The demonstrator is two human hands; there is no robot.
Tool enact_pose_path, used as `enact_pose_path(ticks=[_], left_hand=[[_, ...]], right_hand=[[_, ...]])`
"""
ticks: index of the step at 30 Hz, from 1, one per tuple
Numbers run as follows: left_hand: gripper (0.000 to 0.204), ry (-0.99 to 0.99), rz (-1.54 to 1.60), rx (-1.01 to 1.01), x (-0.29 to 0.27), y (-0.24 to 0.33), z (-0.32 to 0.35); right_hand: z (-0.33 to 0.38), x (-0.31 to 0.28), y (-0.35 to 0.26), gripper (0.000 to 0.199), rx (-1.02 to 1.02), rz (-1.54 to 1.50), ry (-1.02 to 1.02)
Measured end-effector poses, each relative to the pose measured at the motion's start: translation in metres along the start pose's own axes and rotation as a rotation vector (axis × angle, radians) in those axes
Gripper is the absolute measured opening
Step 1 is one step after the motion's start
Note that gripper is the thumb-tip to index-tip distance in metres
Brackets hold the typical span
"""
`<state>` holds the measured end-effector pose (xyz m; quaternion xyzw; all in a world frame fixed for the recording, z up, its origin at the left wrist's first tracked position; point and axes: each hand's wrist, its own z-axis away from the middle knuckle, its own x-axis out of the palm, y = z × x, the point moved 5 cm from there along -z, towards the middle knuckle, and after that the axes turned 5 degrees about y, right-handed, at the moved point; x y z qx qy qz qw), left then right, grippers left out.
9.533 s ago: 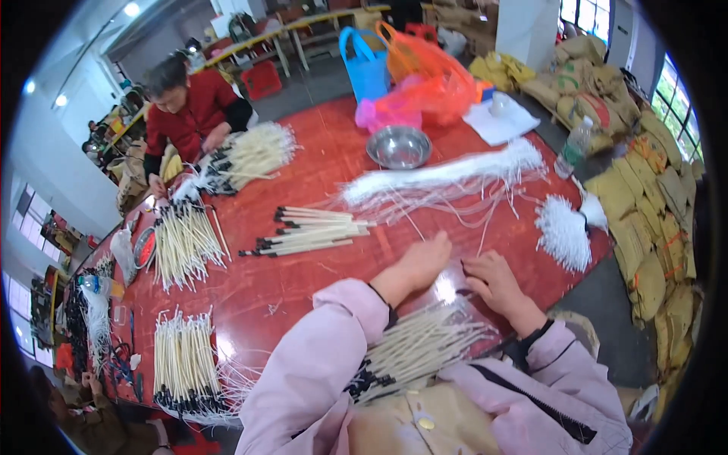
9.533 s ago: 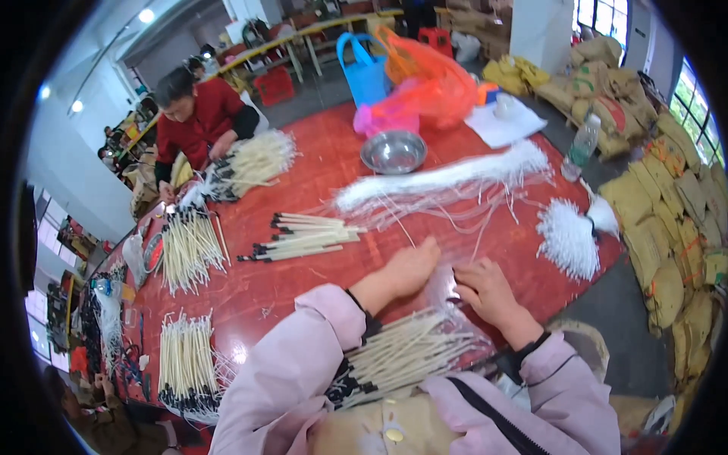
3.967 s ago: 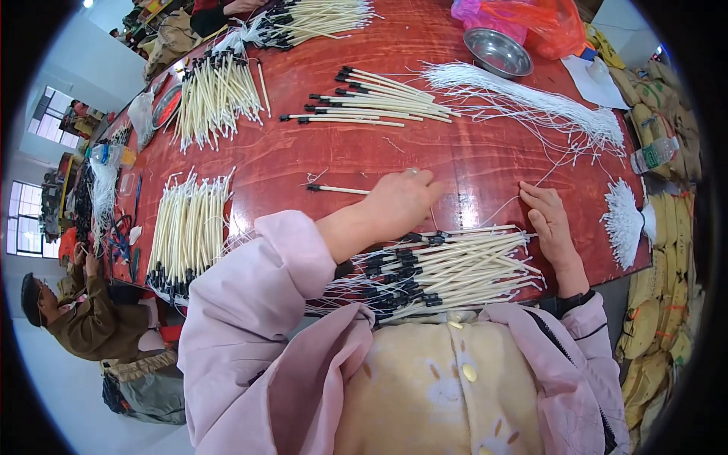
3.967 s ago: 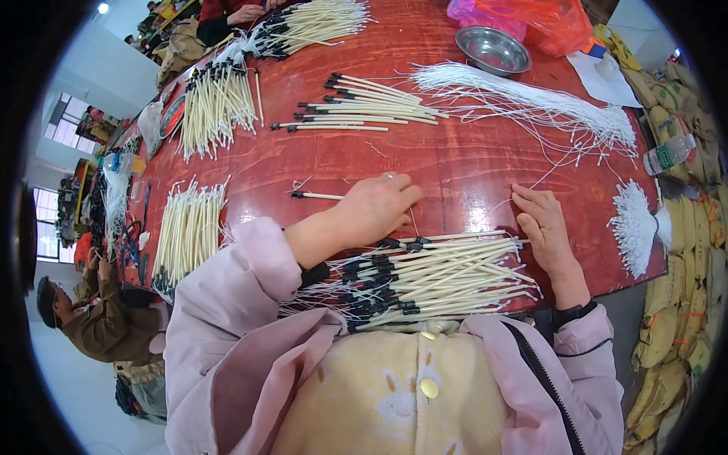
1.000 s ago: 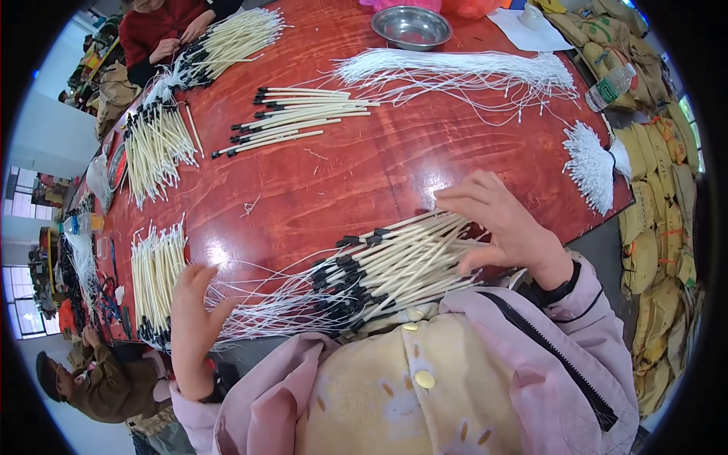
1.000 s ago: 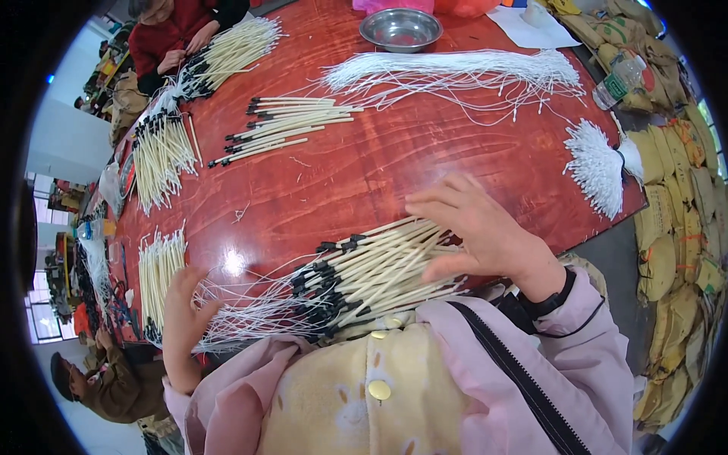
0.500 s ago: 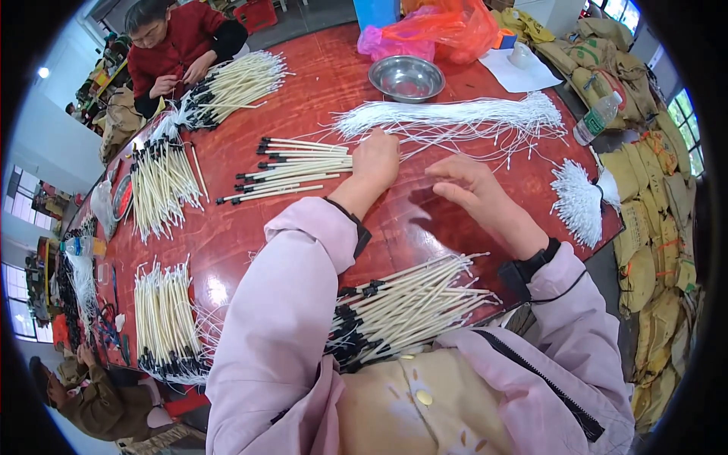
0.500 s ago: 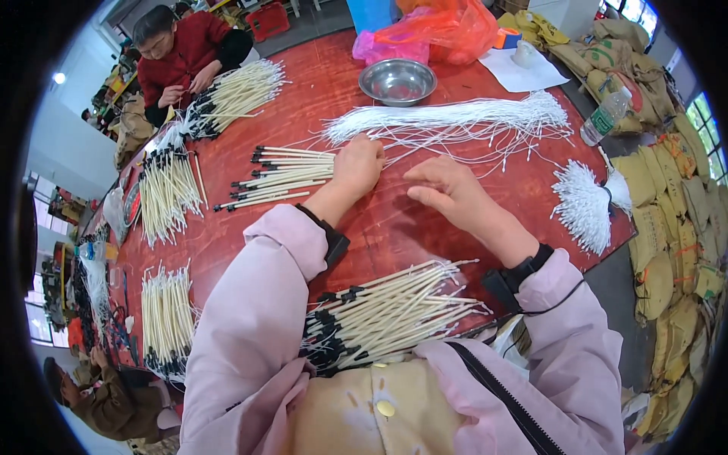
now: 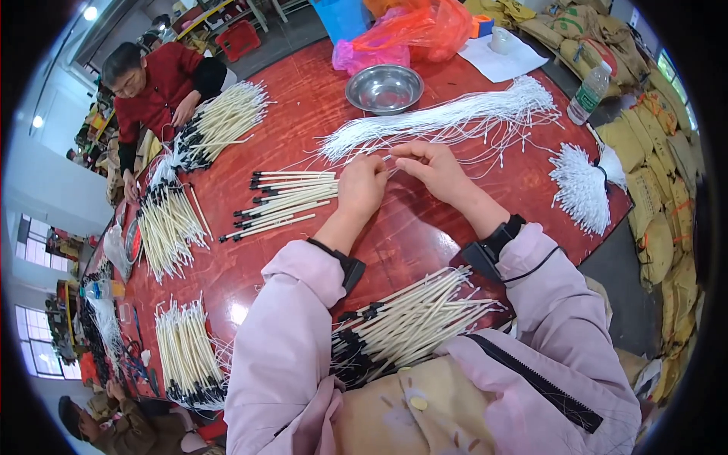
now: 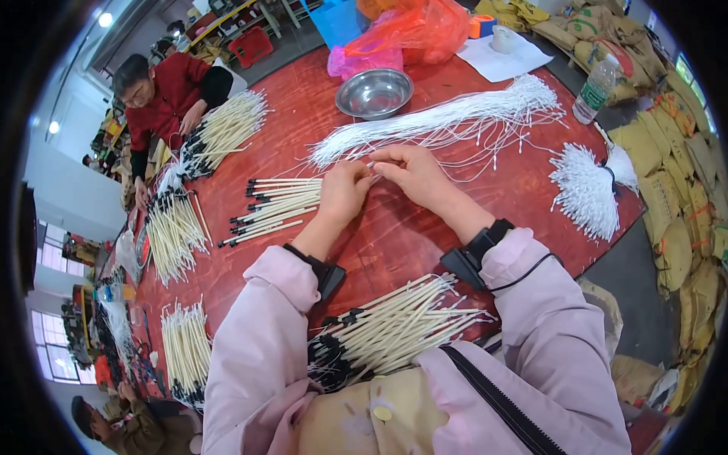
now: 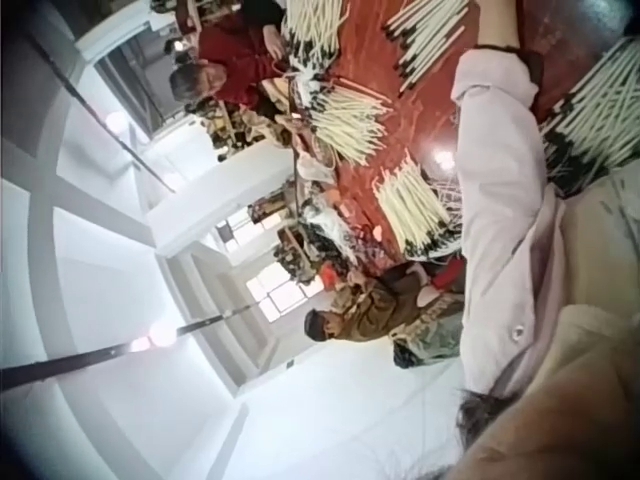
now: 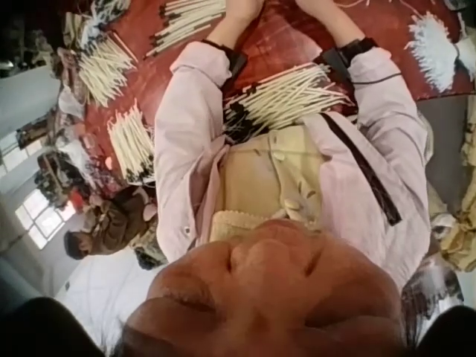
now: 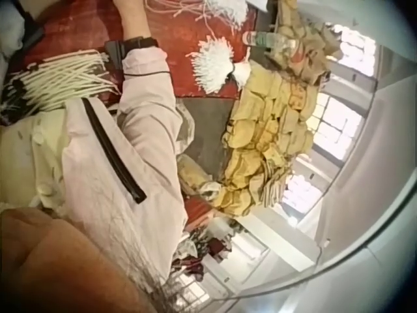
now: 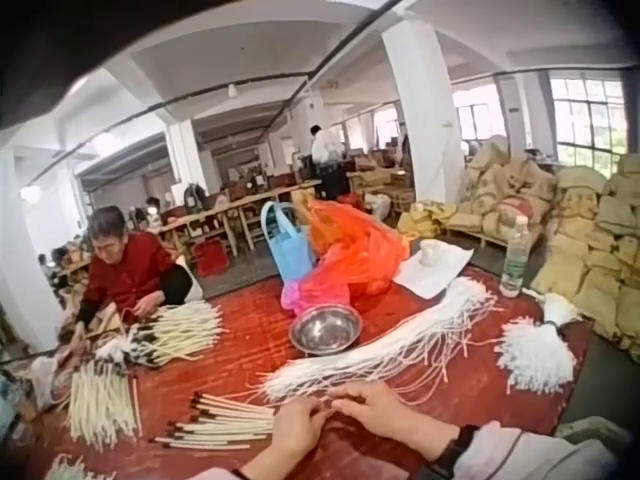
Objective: The person threads a white string through a small white tube by hand, slides a black cap onto the tube, and places the completed assembly onto a pile.
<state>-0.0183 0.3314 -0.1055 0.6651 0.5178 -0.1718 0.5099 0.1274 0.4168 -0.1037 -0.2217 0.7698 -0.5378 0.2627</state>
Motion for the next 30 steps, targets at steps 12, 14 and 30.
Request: enact_pose_path(ticks=[12, 14, 30], left_hand=[[0.007, -0.220, 0.811, -0.350, -0.003, 0.009, -0.003], [0.007, -0.228, 0.867, -0.329, -0.004, 0.015, -0.003], [0.016, 0.287, 0.497, -0.158, -0.029, 0.004, -0.009]], right_hand=[[0.006, -0.012, 0.011, 0.030, 0.074, -0.046, 0.083], [0.006, -0.006, 0.005, 0.022, -0.086, 0.043, 0.018], [0.008, -0.006, 0.008, 0.009, 0.017, -0.052, 0.043]])
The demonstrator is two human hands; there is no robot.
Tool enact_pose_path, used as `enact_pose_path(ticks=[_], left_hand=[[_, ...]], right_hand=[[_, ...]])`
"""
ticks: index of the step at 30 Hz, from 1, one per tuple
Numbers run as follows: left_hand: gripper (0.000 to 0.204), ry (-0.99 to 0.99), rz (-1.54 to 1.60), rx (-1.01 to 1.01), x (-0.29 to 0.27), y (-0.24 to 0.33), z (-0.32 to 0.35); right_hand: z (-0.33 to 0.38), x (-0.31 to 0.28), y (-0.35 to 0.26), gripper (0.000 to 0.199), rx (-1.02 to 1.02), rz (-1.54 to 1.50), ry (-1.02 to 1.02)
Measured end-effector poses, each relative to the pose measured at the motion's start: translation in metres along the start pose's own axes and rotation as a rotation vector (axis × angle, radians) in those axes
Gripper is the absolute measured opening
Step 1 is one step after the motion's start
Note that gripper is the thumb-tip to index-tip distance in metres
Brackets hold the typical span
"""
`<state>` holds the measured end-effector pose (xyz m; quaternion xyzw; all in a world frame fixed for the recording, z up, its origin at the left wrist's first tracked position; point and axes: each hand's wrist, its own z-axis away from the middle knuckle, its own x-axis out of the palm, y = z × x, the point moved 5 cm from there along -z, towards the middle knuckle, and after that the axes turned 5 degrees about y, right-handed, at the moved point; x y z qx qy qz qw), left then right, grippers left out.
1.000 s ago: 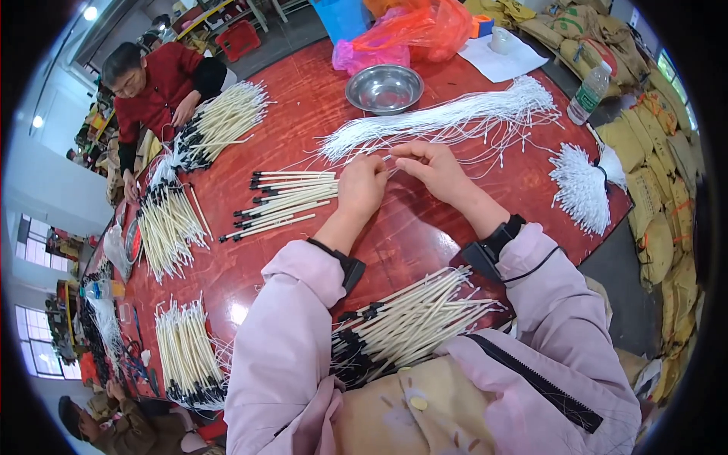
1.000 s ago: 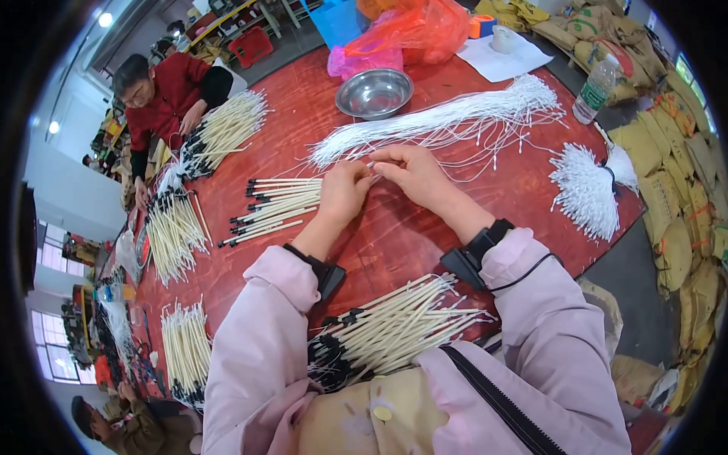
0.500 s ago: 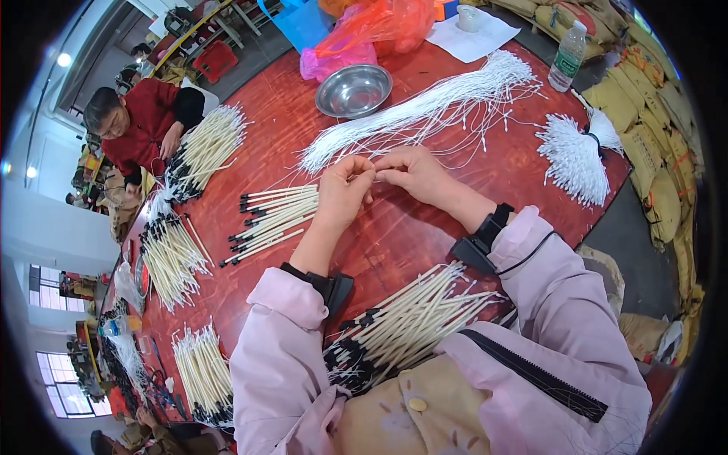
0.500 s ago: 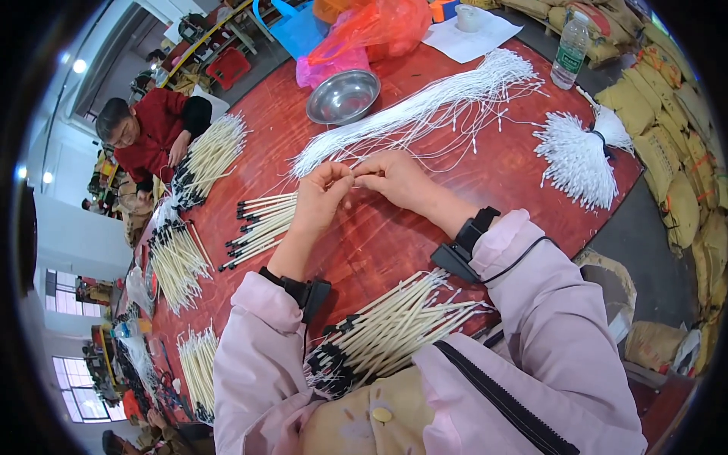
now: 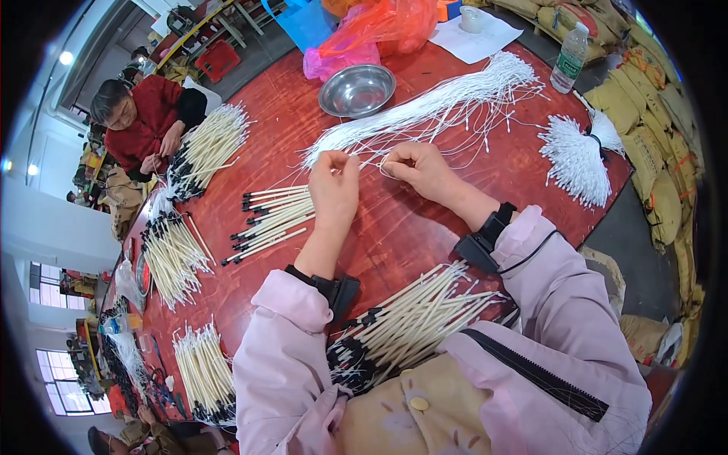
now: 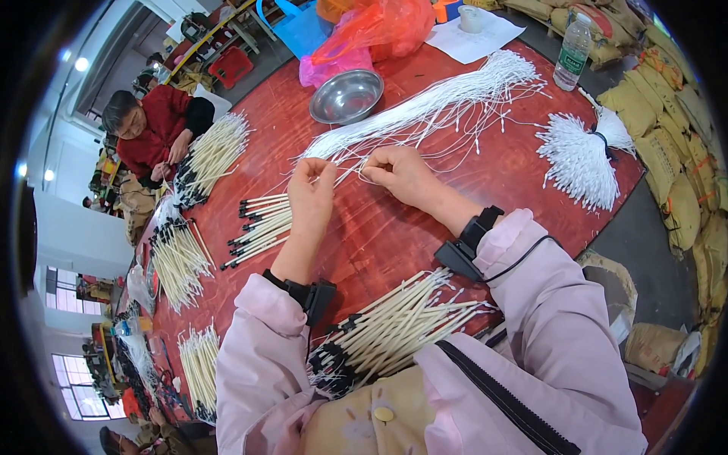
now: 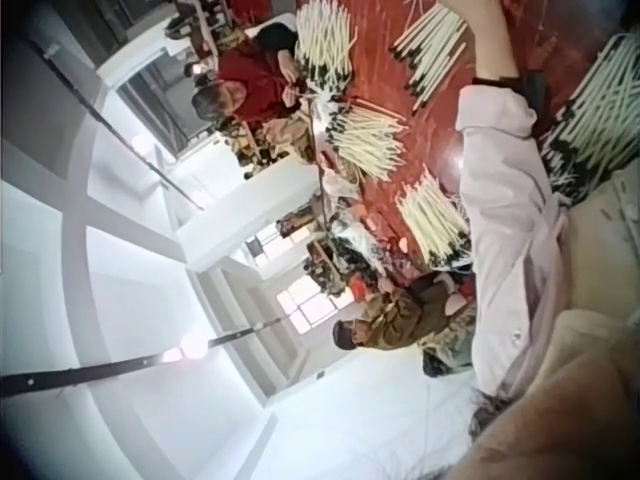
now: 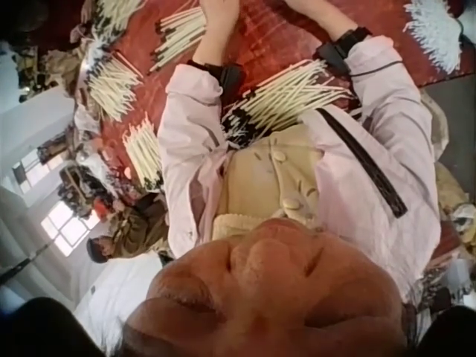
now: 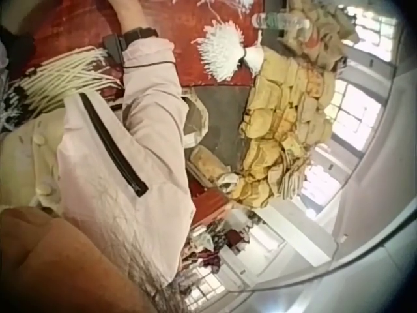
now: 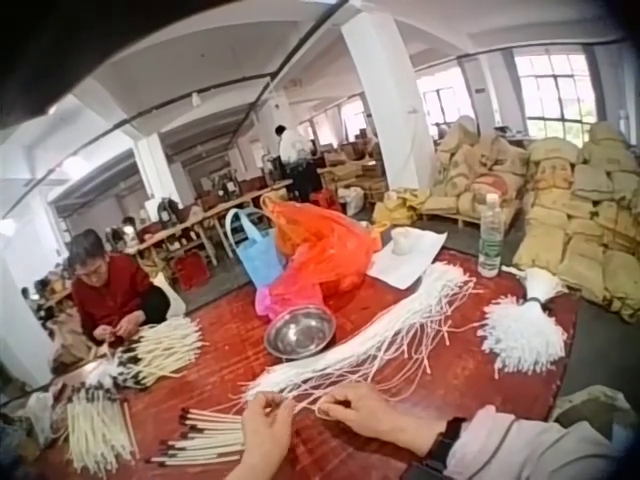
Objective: The person threads a white string through a small white tube by hand, slides a black cap onto the tube, and places the completed assembly onto a pile.
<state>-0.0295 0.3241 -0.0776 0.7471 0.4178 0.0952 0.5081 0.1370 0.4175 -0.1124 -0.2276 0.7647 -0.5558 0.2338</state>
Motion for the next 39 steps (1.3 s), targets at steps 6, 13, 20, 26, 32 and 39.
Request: enact_pose_path(ticks=[6, 13, 20, 26, 32, 39], left_hand=[[0.015, -0.290, 0.062, -0.437, 0.028, 0.002, 0.024], [0.010, -0.306, 0.191, -0.481, 0.022, -0.010, 0.023], [0.008, -0.238, 0.185, -0.644, 0.002, -0.014, 0.024], [0.007, -0.297, 0.257, -0.694, 0.015, -0.001, 0.031], [0.006, -0.540, 0.210, -0.422, 0.030, 0.012, 0.039], [0.014, -0.435, -0.186, 0.097, 0.023, 0.001, 0.034]], right_hand=[[0.000, -0.002, -0.003, 0.013, -0.043, 0.016, 0.036], [-0.002, -0.009, -0.013, 0.011, -0.217, 0.178, 0.116], [-0.004, -0.024, -0.025, 0.010, -0.455, 0.501, 0.209], [-0.008, -0.032, -0.020, 0.008, -0.461, 0.470, 0.261], [-0.011, -0.036, -0.018, 0.009, -0.432, 0.538, 0.273], [-0.015, -0.058, -0.006, 0.010, -0.206, 0.381, 0.412]])
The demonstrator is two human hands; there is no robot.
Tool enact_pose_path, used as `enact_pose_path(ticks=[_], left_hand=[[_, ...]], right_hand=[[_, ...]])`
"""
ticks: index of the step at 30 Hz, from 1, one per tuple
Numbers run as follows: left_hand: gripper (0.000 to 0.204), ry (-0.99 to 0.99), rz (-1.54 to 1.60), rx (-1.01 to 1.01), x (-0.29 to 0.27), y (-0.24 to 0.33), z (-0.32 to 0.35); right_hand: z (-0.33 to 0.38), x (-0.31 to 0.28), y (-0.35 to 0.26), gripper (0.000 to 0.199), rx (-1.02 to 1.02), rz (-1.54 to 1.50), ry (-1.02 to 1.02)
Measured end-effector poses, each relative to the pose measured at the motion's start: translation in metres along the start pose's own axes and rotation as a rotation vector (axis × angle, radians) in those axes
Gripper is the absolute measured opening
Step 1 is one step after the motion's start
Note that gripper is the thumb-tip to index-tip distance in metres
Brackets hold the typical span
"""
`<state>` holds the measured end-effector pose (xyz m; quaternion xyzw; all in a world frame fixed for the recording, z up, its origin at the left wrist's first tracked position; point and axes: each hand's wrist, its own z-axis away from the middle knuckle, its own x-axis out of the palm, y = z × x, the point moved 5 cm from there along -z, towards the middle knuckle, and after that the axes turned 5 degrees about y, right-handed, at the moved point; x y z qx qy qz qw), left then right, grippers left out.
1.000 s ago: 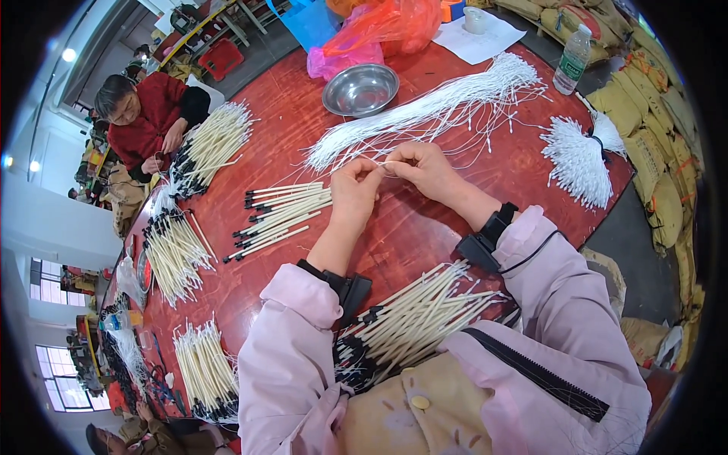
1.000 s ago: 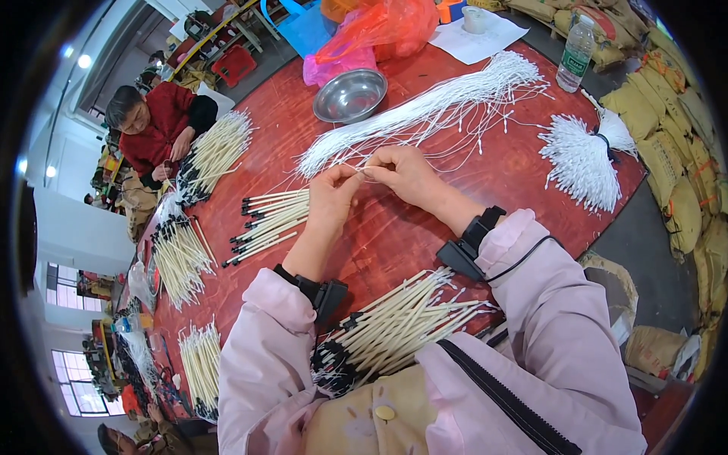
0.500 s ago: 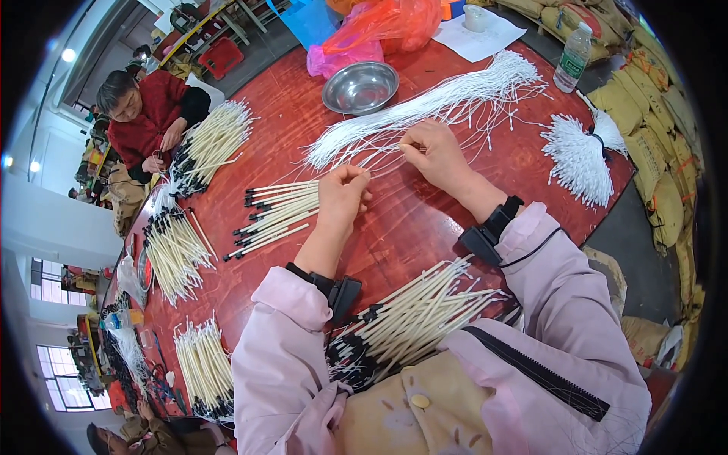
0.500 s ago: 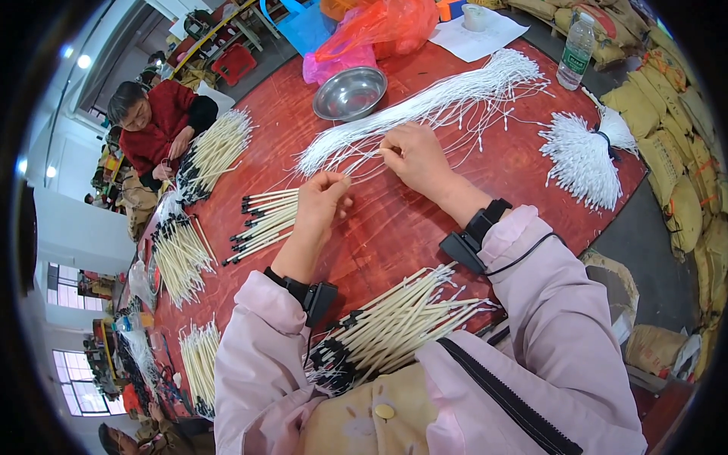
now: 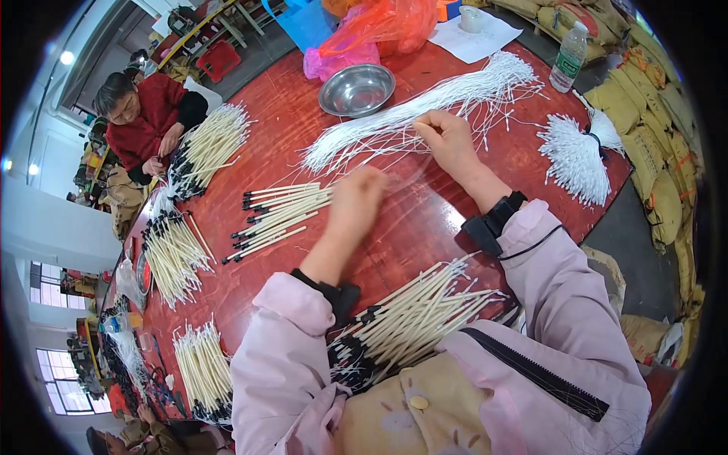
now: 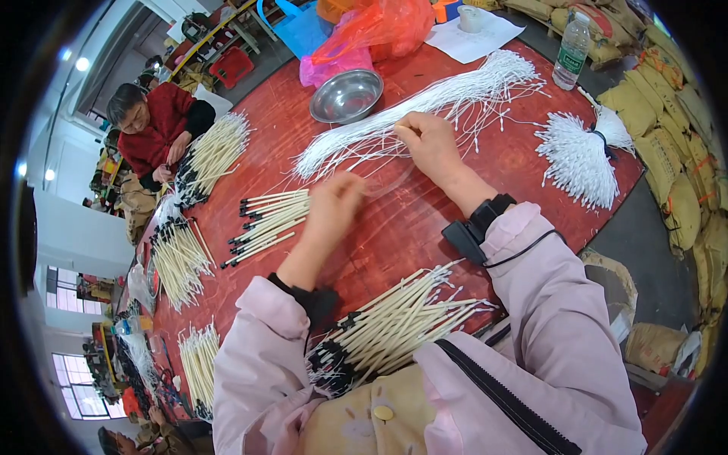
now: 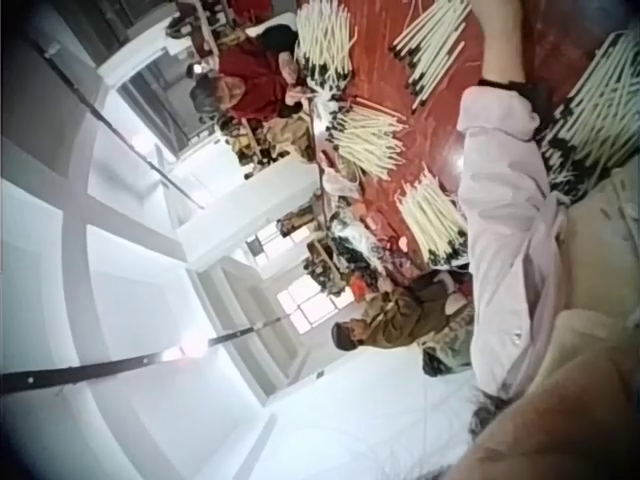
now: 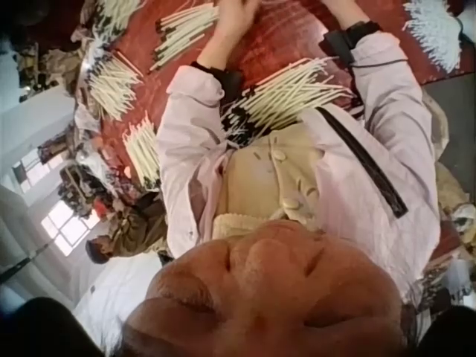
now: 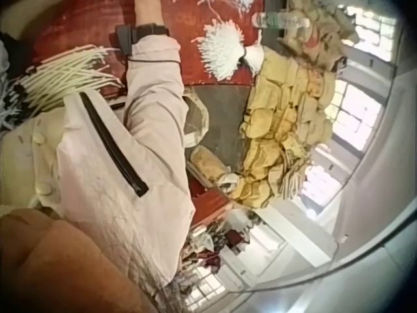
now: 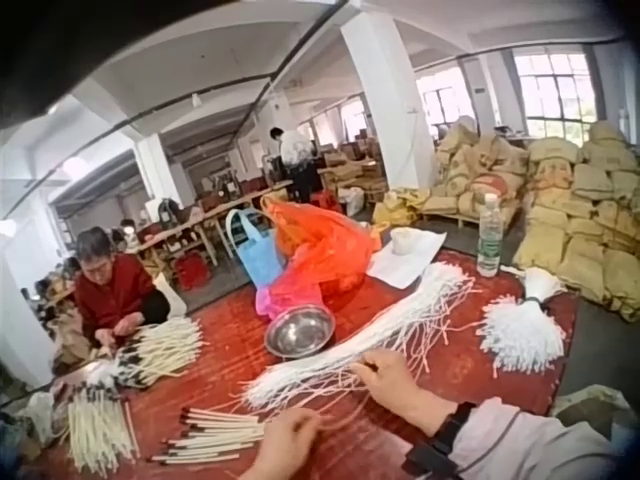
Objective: The person threads a white string through a small white tube by hand, slides a black cap onto the tube, and places the completed assembly onto a pile.
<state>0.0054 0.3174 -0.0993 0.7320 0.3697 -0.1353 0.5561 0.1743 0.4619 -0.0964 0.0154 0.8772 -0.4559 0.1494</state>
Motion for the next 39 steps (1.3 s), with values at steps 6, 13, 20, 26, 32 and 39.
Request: enact_pose_path(ticks=[6, 13, 20, 26, 32, 39], left_hand=[[0.029, 0.350, 0.047, -0.218, -0.040, -0.025, -0.026], [0.024, -0.070, 0.832, -0.746, 0.010, 0.027, -0.020], [0.015, 0.058, 0.847, -0.736, -0.019, -0.003, -0.010], [0.015, 0.086, 0.730, -0.792, -0.070, -0.002, 0.040], [0.017, -0.008, 0.102, -0.519, -0.106, -0.039, 0.120], [0.017, -0.010, -0.292, -0.420, -0.116, -0.031, 0.173]], right_hand=[[0.005, 0.007, -0.014, 0.010, -0.039, -0.073, -0.085], [0.010, 0.015, -0.020, 0.012, -0.006, -0.208, -0.115], [0.013, 0.015, -0.035, 0.006, -0.189, -0.122, -0.211], [0.024, -0.001, -0.054, 0.006, -0.430, 0.063, -0.333], [0.051, -0.041, -0.064, 0.009, -0.466, 0.210, -0.614], [0.076, -0.069, -0.061, 0.034, -0.424, 0.361, -0.573]])
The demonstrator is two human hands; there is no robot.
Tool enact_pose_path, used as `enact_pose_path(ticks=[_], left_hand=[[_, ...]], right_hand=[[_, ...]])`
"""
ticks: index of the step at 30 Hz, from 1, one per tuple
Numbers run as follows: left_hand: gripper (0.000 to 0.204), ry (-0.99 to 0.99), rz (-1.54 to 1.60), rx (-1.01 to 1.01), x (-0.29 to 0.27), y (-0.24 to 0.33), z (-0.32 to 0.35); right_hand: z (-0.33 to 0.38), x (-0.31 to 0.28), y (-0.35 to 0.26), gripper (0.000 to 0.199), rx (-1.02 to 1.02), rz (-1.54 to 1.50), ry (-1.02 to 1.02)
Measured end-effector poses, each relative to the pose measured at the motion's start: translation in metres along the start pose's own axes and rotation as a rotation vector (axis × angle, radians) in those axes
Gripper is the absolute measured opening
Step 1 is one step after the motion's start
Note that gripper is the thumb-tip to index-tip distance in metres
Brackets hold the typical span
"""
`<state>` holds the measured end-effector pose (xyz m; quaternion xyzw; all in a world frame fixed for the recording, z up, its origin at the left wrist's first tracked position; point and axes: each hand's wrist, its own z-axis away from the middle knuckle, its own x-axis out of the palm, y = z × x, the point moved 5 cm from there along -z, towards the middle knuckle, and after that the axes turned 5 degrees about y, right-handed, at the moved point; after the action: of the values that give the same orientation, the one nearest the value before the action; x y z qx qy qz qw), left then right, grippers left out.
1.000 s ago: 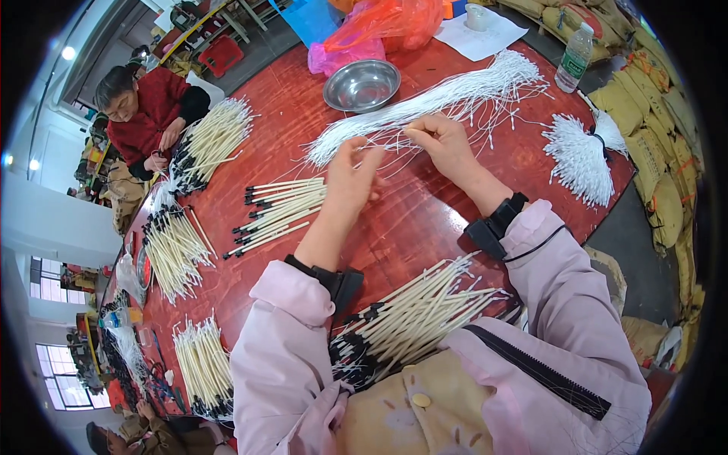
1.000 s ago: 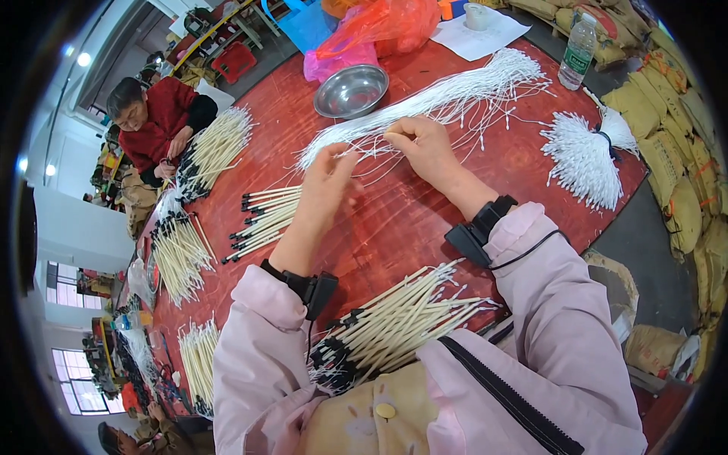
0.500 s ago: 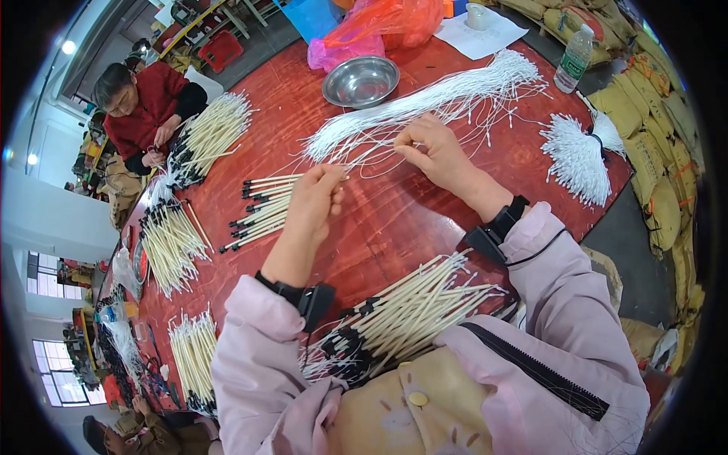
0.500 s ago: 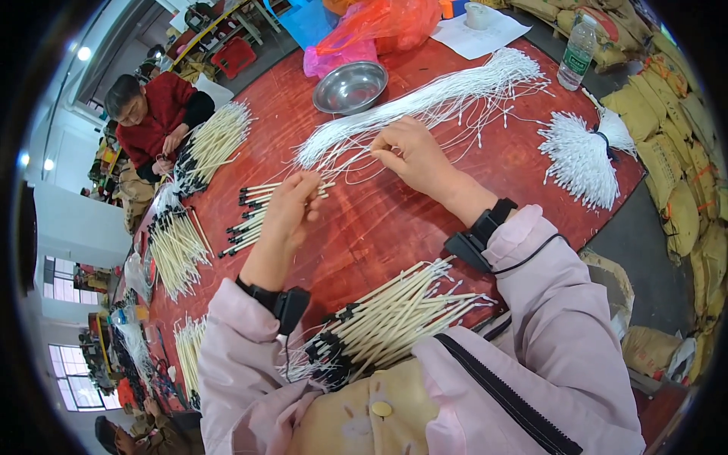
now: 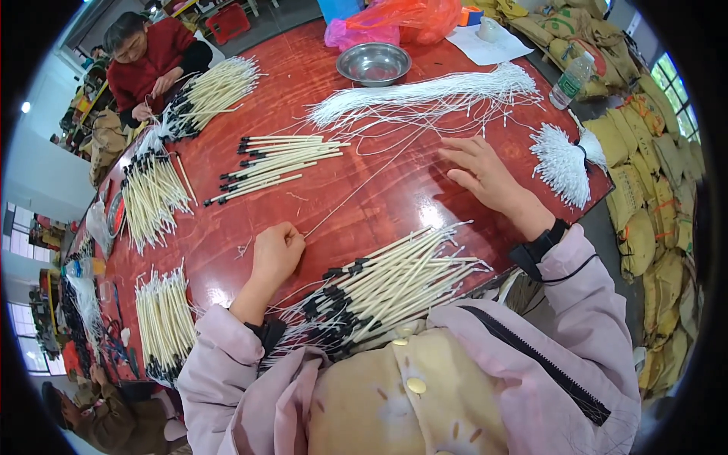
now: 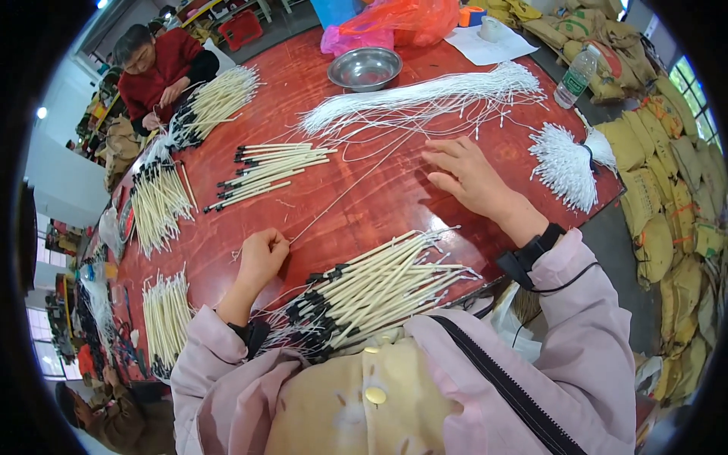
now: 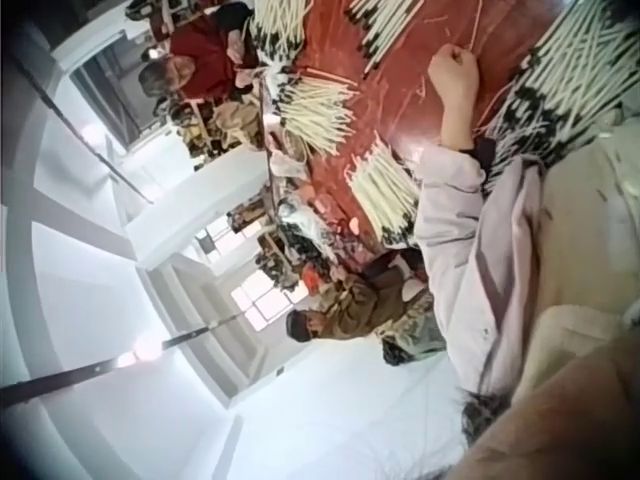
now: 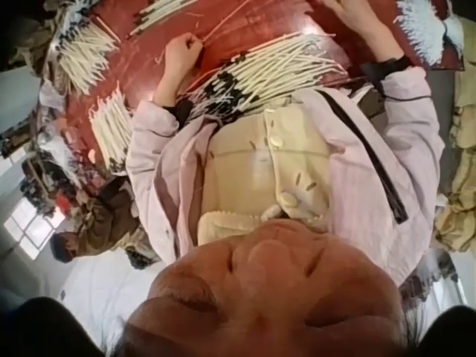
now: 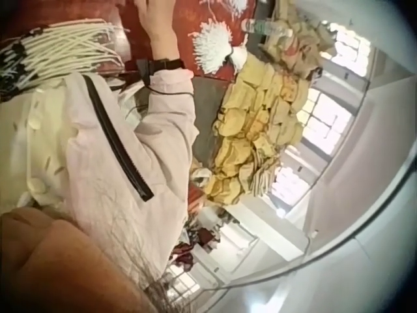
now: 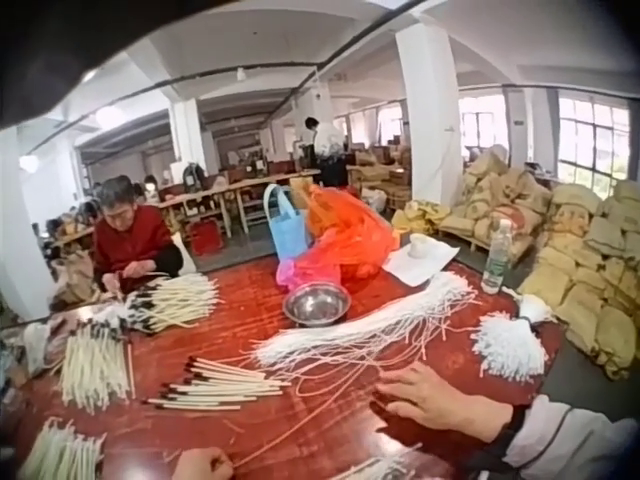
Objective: The person threads a white string through a small white tube by hand, slides a black cap onto the tube, and places the completed assembly onto a pile.
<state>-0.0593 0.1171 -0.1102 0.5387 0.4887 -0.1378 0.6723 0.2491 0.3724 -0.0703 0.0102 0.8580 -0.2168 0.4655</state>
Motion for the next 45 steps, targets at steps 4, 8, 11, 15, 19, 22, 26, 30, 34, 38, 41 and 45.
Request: enact_pose_path(ticks=[4, 8, 11, 15, 19, 22, 26, 30, 34, 38, 41, 45], left_hand=[[0.016, 0.047, 0.021, 0.010, -0.002, -0.003, 0.010], [0.016, 0.035, 0.047, -0.005, -0.001, -0.008, 0.017], [0.016, 0.036, 0.060, -0.025, -0.005, -0.010, 0.022], [0.016, 0.042, 0.088, 0.003, -0.010, -0.010, 0.025], [0.015, 0.059, 0.081, -0.045, -0.013, -0.019, 0.024], [0.015, 0.075, 0.040, -0.106, -0.018, -0.033, 0.017], [0.016, 0.108, -0.144, -0.118, -0.015, -0.039, 0.013], [0.017, -0.027, -0.162, -0.191, -0.020, -0.044, 0.006], [0.022, -0.165, -0.191, -0.284, -0.028, -0.043, 0.003], [0.024, -0.251, -0.251, -0.157, -0.053, -0.035, -0.015], [0.024, -0.040, -0.237, 0.030, -0.055, -0.017, -0.043], [0.018, 0.204, -0.309, 0.296, -0.024, -0.001, -0.077]], right_hand=[[-0.010, 0.004, -0.016, 0.051, -0.007, 0.025, -0.078], [-0.032, 0.024, -0.040, 0.057, -0.101, 0.122, -0.132], [-0.039, 0.051, -0.047, 0.062, -0.130, 0.142, -0.255], [-0.040, 0.072, -0.051, 0.066, -0.185, 0.194, -0.308], [-0.039, 0.064, -0.052, 0.070, -0.170, 0.253, -0.421], [-0.022, 0.051, -0.056, 0.069, -0.175, 0.231, -0.434], [0.002, 0.037, -0.046, 0.071, -0.150, 0.191, -0.410], [0.006, 0.036, -0.047, 0.076, -0.157, 0.140, -0.416], [0.003, 0.036, -0.044, 0.080, -0.159, 0.086, -0.432], [0.004, 0.036, -0.042, 0.080, -0.124, 0.021, -0.409], [0.007, 0.036, -0.044, 0.079, -0.128, -0.021, -0.387], [0.010, 0.036, -0.046, 0.078, -0.133, -0.057, -0.371]])
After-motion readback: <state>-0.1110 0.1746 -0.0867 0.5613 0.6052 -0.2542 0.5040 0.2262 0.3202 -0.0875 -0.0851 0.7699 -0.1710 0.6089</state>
